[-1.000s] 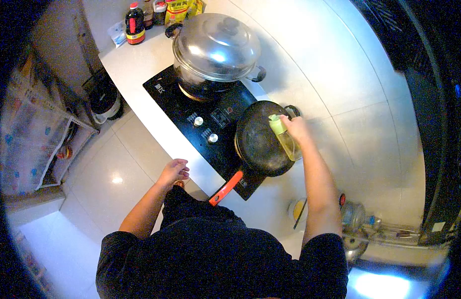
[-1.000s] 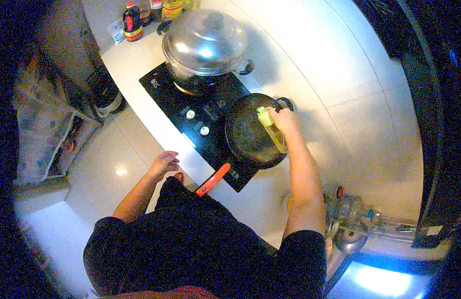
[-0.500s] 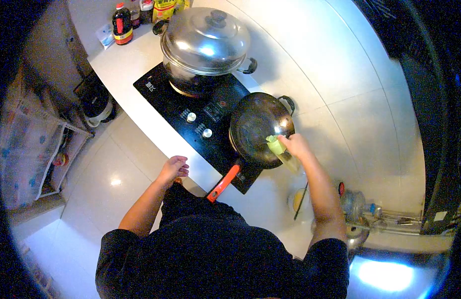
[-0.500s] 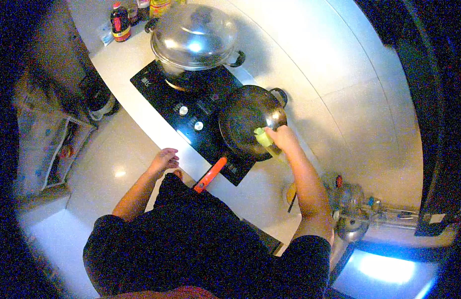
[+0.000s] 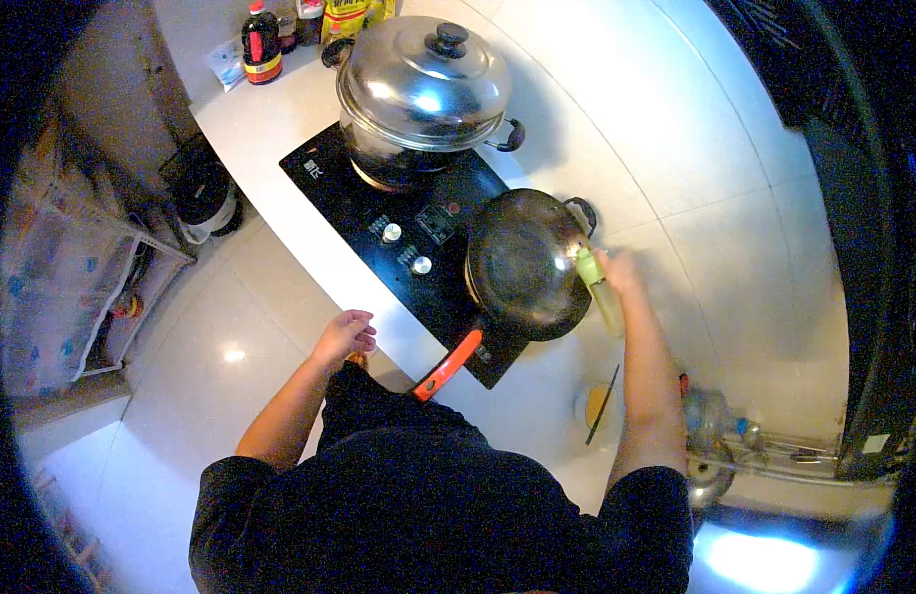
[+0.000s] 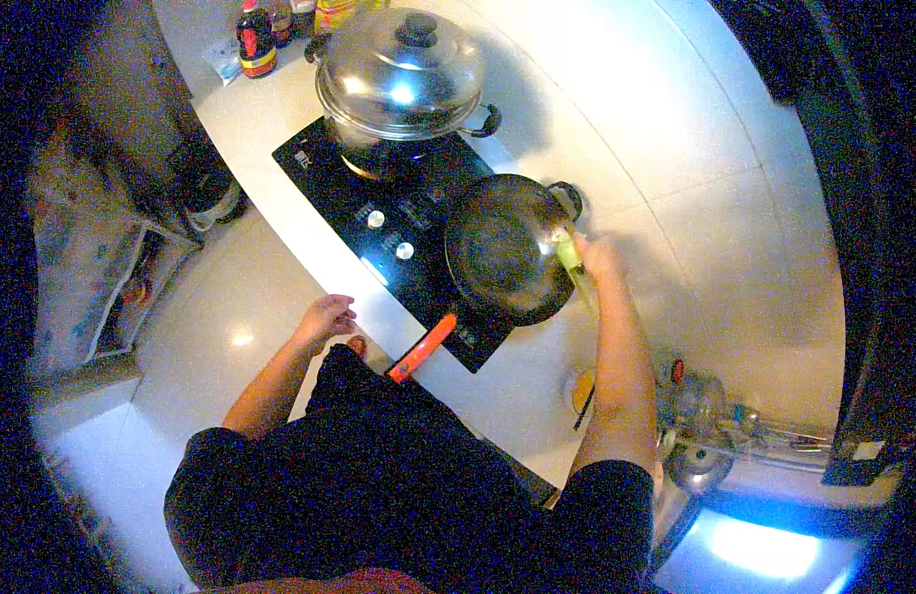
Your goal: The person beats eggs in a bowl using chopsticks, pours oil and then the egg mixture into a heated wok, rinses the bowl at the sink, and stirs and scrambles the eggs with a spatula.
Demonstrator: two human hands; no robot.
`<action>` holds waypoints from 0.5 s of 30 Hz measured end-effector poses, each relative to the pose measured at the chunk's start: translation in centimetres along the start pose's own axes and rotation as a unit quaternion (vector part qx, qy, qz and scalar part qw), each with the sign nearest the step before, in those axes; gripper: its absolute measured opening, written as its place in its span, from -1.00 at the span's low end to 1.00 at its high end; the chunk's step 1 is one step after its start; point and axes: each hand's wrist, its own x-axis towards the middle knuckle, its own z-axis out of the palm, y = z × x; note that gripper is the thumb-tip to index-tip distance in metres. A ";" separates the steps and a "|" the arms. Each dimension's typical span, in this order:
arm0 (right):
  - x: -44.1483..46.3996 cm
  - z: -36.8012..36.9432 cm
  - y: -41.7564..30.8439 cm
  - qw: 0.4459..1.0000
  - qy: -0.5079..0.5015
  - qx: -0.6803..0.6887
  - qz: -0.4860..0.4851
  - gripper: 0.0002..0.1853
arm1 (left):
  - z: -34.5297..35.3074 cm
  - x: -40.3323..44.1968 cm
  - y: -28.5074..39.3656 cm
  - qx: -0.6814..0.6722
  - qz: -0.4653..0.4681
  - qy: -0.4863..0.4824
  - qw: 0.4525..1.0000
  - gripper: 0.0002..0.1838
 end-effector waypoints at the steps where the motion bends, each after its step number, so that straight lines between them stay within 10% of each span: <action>1: 0.2 -0.1 -0.3 1.000 0.001 0.007 0.003 -0.23 | -0.1 -0.1 -0.1 -0.002 0.000 -0.001 1.000 -0.71; 15: -6.5 -2.5 -2.2 0.989 -0.037 0.145 0.018 -0.24 | -2.2 0.4 0.2 0.025 0.001 -0.035 0.999 -0.71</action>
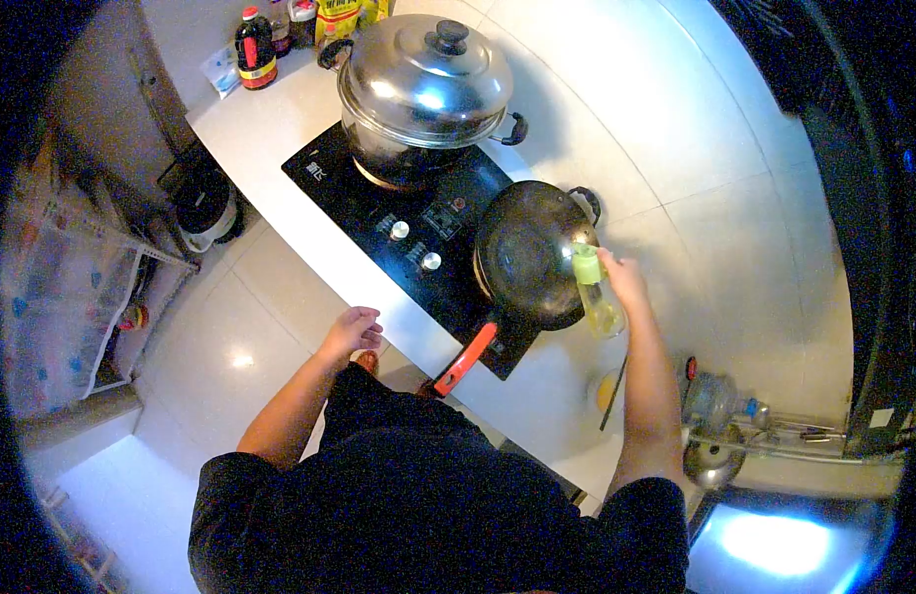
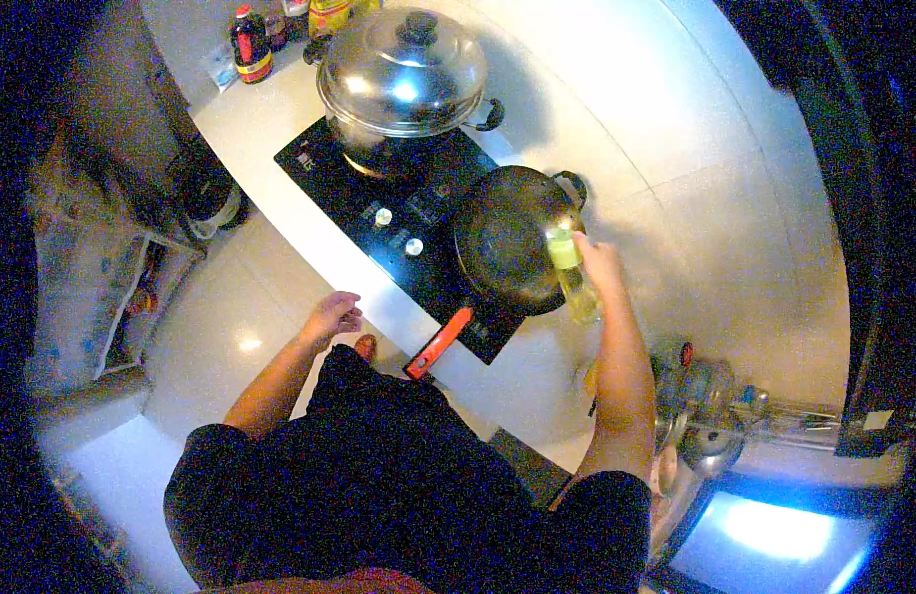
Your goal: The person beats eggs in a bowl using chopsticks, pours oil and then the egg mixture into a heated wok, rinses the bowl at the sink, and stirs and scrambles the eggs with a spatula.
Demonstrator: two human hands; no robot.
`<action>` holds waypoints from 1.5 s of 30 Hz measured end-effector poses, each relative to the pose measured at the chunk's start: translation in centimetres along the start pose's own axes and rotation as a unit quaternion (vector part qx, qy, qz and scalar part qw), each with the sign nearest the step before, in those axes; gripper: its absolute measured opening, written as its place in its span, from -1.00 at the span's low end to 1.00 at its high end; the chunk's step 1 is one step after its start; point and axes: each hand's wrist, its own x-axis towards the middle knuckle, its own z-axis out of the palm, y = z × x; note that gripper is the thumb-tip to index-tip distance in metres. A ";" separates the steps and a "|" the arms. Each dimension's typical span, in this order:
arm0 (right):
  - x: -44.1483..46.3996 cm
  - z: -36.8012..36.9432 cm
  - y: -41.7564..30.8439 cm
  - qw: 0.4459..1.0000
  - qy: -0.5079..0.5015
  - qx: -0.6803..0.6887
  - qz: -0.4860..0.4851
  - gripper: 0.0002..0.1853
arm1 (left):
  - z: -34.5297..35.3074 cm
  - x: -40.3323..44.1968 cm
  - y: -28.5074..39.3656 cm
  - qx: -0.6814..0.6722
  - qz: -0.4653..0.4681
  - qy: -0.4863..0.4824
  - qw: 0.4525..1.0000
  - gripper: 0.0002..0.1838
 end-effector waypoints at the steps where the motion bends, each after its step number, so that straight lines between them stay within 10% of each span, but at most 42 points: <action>1: 0.1 0.4 1.1 0.999 0.032 0.035 0.012 -0.27 | -0.3 0.1 0.0 0.003 0.003 0.000 1.000 -0.70; 10: -4.5 -1.3 3.9 0.793 0.051 0.604 0.062 -0.57 | -1.4 -1.2 -0.6 0.013 0.019 0.036 0.999 -0.69; 15: -8.7 -2.7 -0.7 0.742 -0.108 0.627 -0.213 -0.78 | -0.4 -4.7 -0.2 -0.017 0.047 0.057 0.997 -0.71; 22: -11.1 2.4 -16.1 0.665 -0.316 0.636 -0.229 -0.89 | -8.4 -5.2 1.0 -0.008 0.042 0.133 0.990 -0.72; 32: -8.0 17.7 -46.5 0.783 -0.270 0.529 -0.184 -0.77 | -29.6 -5.8 7.3 -0.092 0.063 0.189 0.976 -0.73; 45: 15.8 32.4 -67.5 0.765 -0.143 0.624 -0.073 -0.77 | -47.8 -7.7 17.7 -0.126 0.068 0.385 0.912 -0.72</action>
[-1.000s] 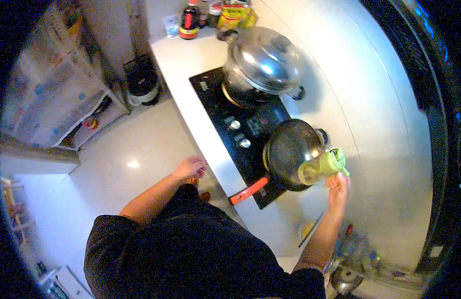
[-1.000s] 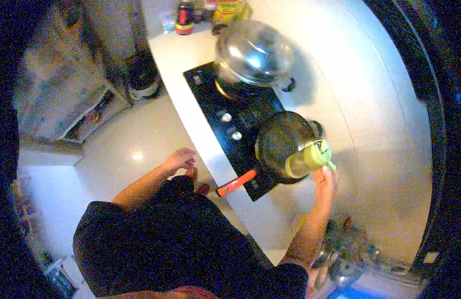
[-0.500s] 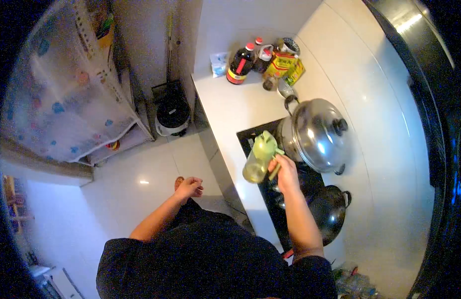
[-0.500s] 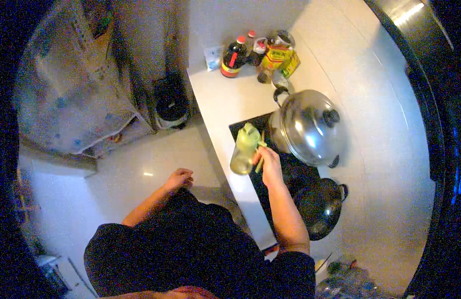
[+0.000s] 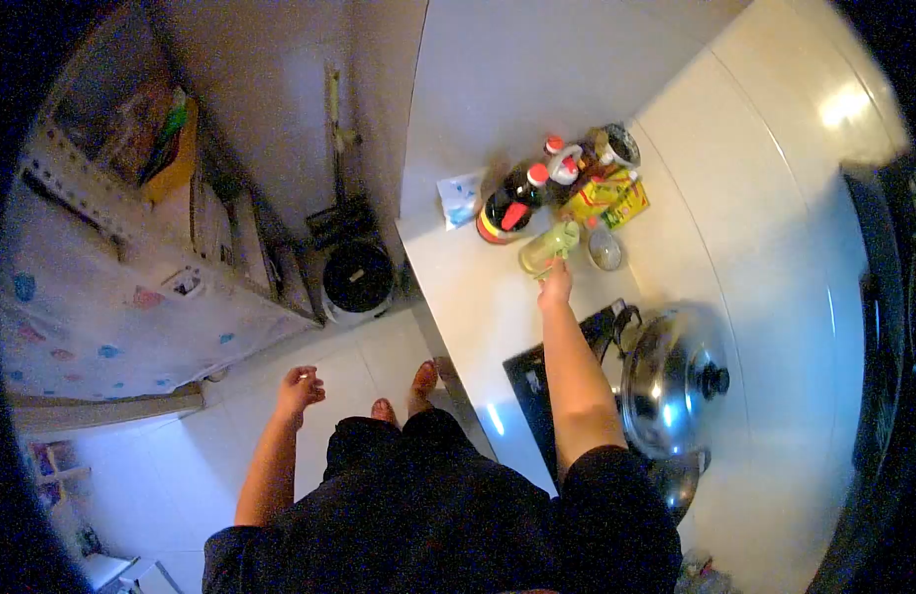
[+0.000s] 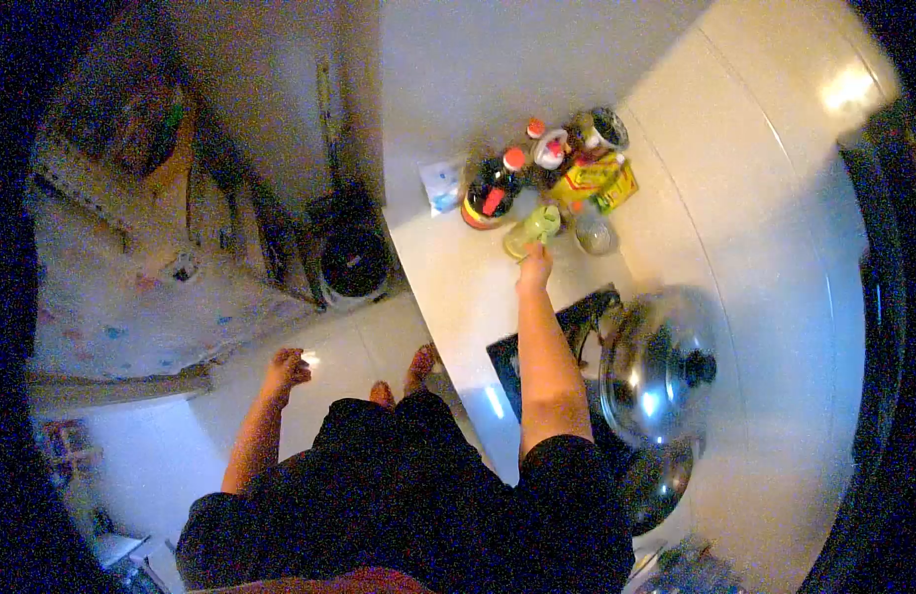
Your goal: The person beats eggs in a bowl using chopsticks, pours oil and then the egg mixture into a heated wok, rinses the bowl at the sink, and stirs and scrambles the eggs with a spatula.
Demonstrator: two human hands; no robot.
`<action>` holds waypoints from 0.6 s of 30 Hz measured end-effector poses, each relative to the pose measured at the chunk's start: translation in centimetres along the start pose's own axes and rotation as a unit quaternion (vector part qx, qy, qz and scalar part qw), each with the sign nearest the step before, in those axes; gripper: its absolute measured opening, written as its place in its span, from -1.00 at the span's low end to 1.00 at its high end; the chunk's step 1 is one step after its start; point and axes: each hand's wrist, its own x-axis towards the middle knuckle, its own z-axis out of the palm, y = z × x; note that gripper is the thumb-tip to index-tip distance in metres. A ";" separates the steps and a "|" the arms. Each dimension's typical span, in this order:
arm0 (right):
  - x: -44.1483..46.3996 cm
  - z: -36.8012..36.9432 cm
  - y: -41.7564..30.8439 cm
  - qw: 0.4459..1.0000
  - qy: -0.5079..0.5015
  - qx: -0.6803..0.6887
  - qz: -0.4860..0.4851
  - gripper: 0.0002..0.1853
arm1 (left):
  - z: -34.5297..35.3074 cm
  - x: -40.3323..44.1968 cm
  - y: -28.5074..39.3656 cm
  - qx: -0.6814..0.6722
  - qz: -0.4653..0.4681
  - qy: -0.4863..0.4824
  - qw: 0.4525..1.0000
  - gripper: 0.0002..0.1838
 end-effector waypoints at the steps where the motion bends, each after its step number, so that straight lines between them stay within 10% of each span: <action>1: 1.2 1.0 -0.3 0.999 0.021 0.027 0.001 -0.78 | 0.6 0.0 1.1 -0.002 0.005 0.013 1.000 -0.72; 13: 4.4 1.0 3.7 0.996 -0.016 0.069 -0.044 -0.65 | 5.6 6.7 6.4 0.076 -0.031 -0.190 0.978 -0.67; 18: -16.1 1.4 1.6 0.994 0.067 -0.056 -0.067 -0.73 | 6.9 15.4 7.4 0.221 -0.072 -0.345 0.910 -0.69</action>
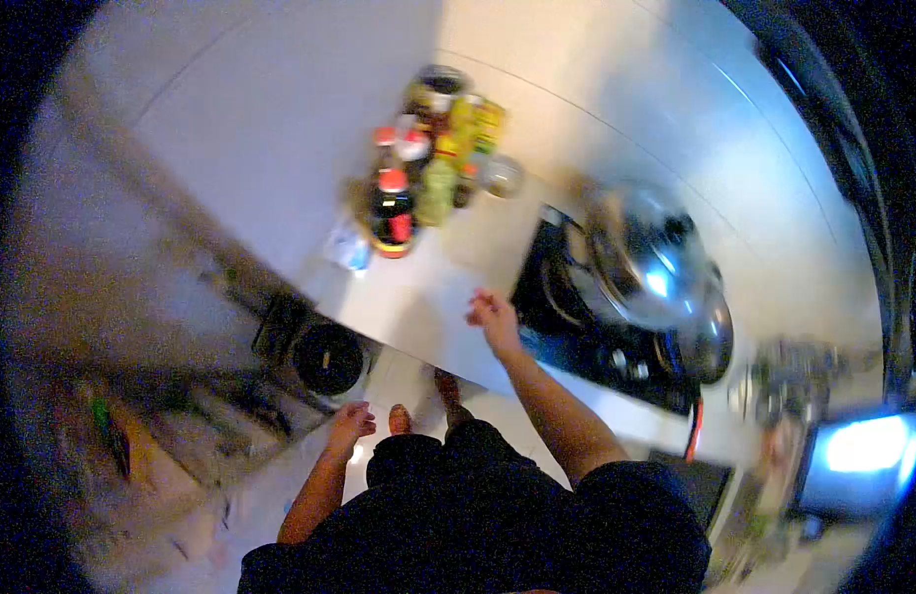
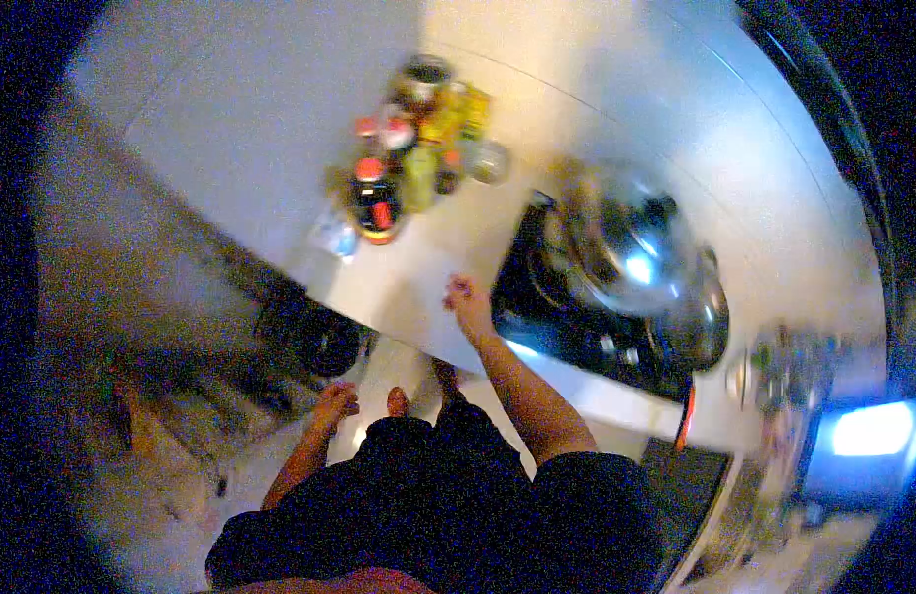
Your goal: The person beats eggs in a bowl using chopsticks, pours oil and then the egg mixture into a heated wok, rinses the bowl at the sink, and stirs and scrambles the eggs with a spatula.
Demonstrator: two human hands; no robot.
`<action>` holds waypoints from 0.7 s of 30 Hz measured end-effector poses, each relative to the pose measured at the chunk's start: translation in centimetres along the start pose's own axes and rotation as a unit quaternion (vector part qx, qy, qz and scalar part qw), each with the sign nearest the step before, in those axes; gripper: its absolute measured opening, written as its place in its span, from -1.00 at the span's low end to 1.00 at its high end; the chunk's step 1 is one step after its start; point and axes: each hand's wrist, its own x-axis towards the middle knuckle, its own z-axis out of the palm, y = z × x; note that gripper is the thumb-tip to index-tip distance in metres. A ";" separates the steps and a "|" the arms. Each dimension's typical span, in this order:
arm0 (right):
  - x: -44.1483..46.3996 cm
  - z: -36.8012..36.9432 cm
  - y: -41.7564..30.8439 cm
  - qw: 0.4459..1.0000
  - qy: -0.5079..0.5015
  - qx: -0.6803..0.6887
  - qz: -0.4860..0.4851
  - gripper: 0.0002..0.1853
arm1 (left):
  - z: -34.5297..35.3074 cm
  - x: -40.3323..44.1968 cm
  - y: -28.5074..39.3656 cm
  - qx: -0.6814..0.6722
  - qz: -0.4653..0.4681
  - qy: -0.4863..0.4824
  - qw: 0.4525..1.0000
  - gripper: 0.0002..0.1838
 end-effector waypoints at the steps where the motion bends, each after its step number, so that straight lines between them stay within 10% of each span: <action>1: -3.6 -1.1 0.3 0.999 0.013 0.006 0.034 -0.73 | -0.4 1.6 -0.3 0.035 -0.006 -0.025 0.999 -0.70; 5: -17.8 -5.5 1.6 0.992 0.092 -0.041 0.073 -0.73 | 2.7 3.4 4.6 0.160 -0.063 -0.094 0.981 -0.76; 6: -20.6 -6.6 1.8 0.987 0.103 -0.066 0.100 -0.74 | 0.3 7.5 1.9 -0.063 -0.148 -0.251 0.955 -0.77; 9: -27.8 -9.6 1.3 0.971 0.175 -0.070 0.144 -0.74 | 10.6 2.4 5.3 0.231 -0.052 -0.149 0.960 -0.75; 21: -51.5 -25.7 12.2 0.906 0.395 -0.063 0.134 -0.77 | 38.6 -4.5 -11.7 0.423 -0.055 -0.377 0.822 -0.69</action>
